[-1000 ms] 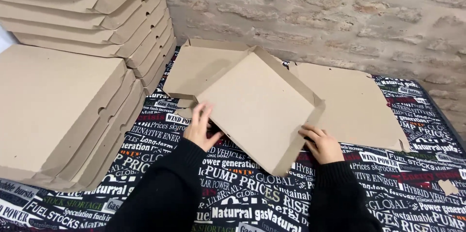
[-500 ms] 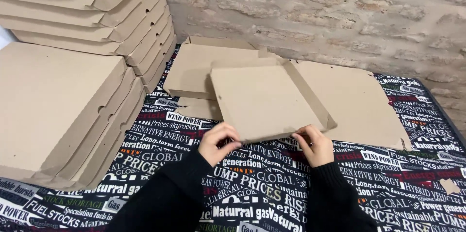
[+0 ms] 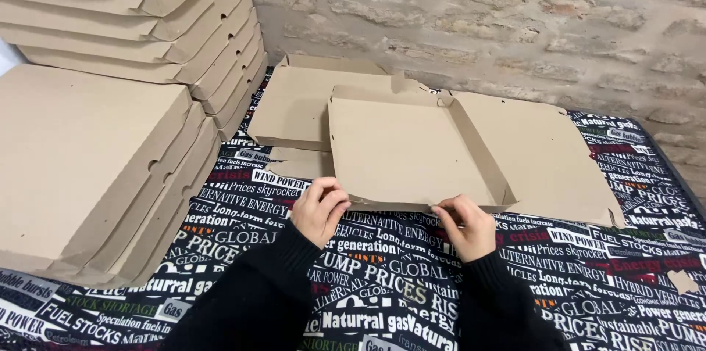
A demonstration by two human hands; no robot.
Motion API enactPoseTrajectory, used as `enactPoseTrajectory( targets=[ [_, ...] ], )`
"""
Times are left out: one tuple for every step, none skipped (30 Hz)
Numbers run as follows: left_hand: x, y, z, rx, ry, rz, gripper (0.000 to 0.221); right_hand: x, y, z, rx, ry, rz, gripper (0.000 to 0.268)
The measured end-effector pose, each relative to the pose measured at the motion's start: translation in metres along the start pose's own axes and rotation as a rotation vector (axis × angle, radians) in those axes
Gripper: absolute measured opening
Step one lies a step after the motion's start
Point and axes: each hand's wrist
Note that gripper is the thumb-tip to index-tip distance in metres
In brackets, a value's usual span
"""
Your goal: The person assembles several cardboard pizza boxes by hand on a table, folding the sides and flaps of each flat piece until it forms a square box, and then stacks the completed boxes on a pile.
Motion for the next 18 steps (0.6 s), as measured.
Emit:
enactPoseTrajectory(
  targets=[
    [0.004,0.002,0.001,0.014,0.015,-0.072,0.013,0.001,0.002,0.001,0.001,-0.005,0.001,0.005],
    [0.009,0.004,0.003,0.029,0.030,-0.143,0.015,0.003,0.004,0.003,0.001,-0.010,0.002,0.005],
    [0.011,0.004,0.003,0.028,0.029,-0.143,0.015,0.004,0.005,0.005,0.002,-0.011,0.002,0.005],
    [0.014,0.004,0.003,0.039,-0.001,-0.172,0.013,0.006,0.006,0.006,-0.002,-0.035,0.088,0.007],
    [0.016,0.004,0.004,0.050,-0.031,-0.201,0.012,0.008,0.007,0.008,-0.007,-0.060,0.173,0.009],
    [0.020,0.005,0.005,0.050,-0.031,-0.201,0.012,0.008,0.008,0.008,-0.006,-0.061,0.173,0.009],
    [0.023,0.007,0.007,0.090,-0.039,-0.207,0.012,0.008,0.008,0.008,0.001,-0.097,0.229,0.008],
    [0.026,0.009,0.008,0.131,-0.046,-0.212,0.011,0.008,0.008,0.009,0.009,-0.132,0.285,0.007],
    [0.026,0.008,0.008,0.132,-0.046,-0.212,0.011,0.008,0.010,0.010,0.009,-0.132,0.285,0.007],
    [0.025,0.008,0.008,0.137,-0.066,-0.185,0.013,0.007,0.012,0.010,0.016,-0.139,0.286,0.006],
    [0.025,0.007,0.008,0.145,-0.086,-0.158,0.018,0.007,0.013,0.011,0.022,-0.144,0.287,0.006],
    [0.019,0.003,0.004,0.147,-0.085,-0.158,0.018,0.009,0.011,0.010,0.021,-0.142,0.287,0.006],
    [0.014,-0.002,0.000,0.167,-0.083,-0.159,0.033,0.011,0.009,0.008,0.037,-0.156,0.275,0.004],
    [0.008,-0.006,-0.004,0.187,-0.081,-0.159,0.051,0.013,0.008,0.007,0.054,-0.170,0.263,0.005],
    [0.018,-0.009,-0.002,0.190,-0.082,-0.159,0.051,0.006,0.007,0.006,0.054,-0.168,0.262,0.005],
    [0.027,-0.011,0.000,0.229,-0.068,-0.194,0.035,0.000,0.007,0.005,0.050,-0.158,0.295,0.007],
    [0.037,-0.013,0.002,0.267,-0.053,-0.229,0.020,-0.006,0.007,0.004,0.046,-0.150,0.328,0.010],
    [0.044,-0.018,0.001,0.269,-0.053,-0.228,0.020,-0.030,0.004,0.003,0.046,-0.148,0.328,0.010]
  ],
)
Point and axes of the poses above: each hand's wrist, its own z-axis away from the middle knuckle, its own y-axis out of the palm, x = y × z, and after that the axes turned 15 degrees about z, right-handed
